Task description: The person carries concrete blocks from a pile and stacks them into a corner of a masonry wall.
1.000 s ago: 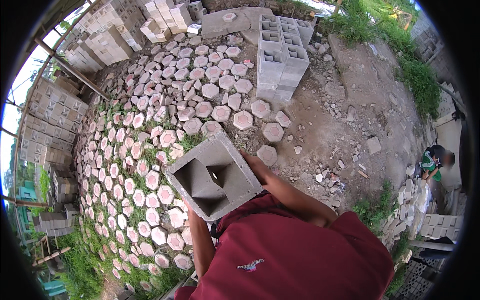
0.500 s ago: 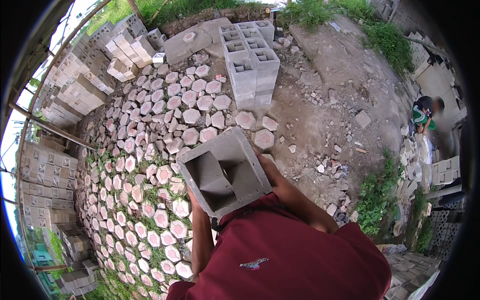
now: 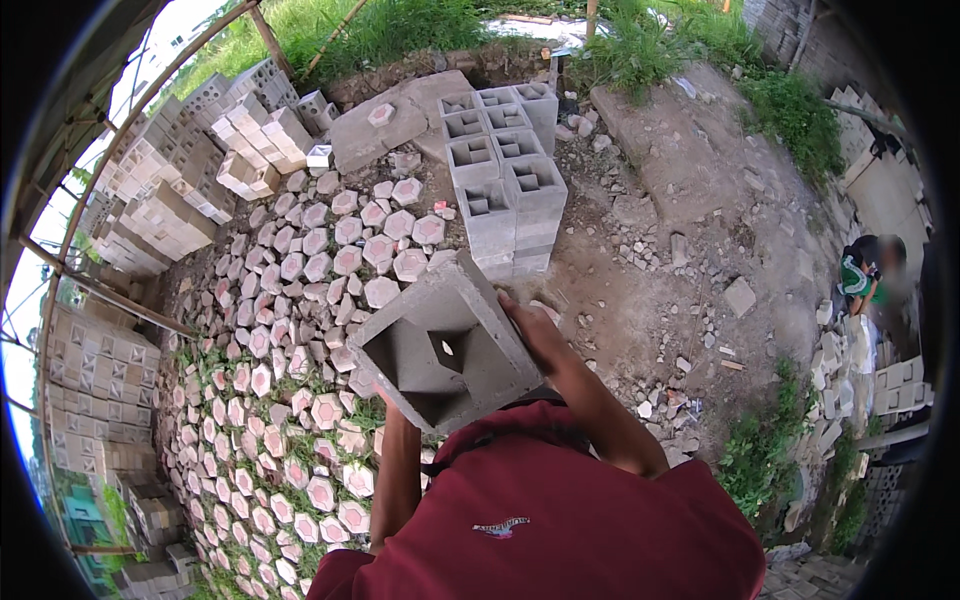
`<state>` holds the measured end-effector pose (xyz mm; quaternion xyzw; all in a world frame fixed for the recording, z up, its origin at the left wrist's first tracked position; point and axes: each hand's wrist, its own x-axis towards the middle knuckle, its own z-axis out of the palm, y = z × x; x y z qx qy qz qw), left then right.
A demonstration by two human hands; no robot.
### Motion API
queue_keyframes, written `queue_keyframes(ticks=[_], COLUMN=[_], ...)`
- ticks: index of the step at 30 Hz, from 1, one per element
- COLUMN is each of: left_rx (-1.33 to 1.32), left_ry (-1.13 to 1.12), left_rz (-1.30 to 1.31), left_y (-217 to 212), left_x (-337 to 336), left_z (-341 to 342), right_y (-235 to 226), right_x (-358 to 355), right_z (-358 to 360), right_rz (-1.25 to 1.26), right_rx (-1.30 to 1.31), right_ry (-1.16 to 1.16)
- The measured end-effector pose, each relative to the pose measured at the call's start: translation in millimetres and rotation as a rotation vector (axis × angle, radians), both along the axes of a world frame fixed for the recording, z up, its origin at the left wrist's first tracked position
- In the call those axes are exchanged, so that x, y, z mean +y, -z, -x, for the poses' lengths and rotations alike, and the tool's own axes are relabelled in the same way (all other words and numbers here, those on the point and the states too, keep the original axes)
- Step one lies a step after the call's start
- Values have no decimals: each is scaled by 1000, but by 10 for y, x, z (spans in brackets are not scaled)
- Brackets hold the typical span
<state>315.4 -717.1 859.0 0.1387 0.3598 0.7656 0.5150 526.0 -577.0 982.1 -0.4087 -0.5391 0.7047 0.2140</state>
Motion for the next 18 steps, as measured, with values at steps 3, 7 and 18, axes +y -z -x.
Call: queue_keyframes(ticks=[3, 7, 18], left_rx=[-75, -135, -152], left_ry=[42, 89, 54], left_rz=[-4, -12, -30], left_y=[-137, -235, -441], left_x=[694, 1328, 2510], left_z=[-107, -88, 1290], right_y=[-383, -678, 364], right_x=[711, 1065, 1574], right_z=[148, 402, 2114], right_rz=[-310, -64, 139], right_rx=[-133, 346, 817], right_ry=[-77, -153, 377])
